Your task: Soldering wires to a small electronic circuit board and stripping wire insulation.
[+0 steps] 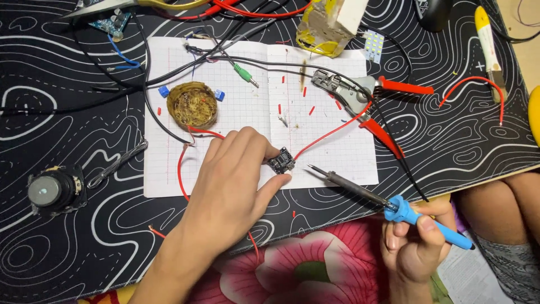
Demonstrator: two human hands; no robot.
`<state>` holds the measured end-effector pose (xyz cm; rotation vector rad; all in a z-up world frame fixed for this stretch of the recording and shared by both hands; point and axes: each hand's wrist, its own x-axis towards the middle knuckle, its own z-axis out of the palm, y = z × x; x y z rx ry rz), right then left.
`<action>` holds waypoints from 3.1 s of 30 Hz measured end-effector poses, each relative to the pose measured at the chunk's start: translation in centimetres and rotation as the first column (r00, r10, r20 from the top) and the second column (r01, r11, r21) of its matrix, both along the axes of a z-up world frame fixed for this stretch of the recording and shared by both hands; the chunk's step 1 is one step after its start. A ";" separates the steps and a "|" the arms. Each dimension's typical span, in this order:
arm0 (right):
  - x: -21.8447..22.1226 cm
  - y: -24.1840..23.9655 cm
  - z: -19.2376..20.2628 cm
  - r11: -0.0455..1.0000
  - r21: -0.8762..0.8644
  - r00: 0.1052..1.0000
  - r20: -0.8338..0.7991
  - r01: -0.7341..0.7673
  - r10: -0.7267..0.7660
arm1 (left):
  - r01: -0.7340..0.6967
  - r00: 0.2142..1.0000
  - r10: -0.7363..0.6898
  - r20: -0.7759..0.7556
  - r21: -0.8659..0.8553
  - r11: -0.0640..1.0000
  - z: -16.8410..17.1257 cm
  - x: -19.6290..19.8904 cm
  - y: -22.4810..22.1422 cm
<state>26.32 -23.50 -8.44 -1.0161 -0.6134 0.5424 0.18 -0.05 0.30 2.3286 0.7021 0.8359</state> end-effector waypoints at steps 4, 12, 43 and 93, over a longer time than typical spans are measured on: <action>-0.3 0.4 0.3 1.000 -0.004 1.000 0.010 -0.011 0.011 | 0.004 1.000 -0.004 -0.007 -0.005 1.000 0.0 0.1 0.1; 0.8 0.2 0.9 1.000 0.018 0.999 -0.054 -0.008 0.009 | 0.018 0.999 -0.017 -0.032 0.041 0.999 -0.3 0.0 0.2; 13.0 29.8 14.2 0.469 -0.881 0.800 0.323 0.058 0.506 | -0.018 0.999 0.016 0.029 0.078 0.997 -1.9 0.3 0.1; 23.8 13.9 14.0 0.540 -0.691 0.085 0.649 0.480 0.756 | -0.024 0.997 0.026 -0.076 0.025 0.999 -0.7 0.2 0.1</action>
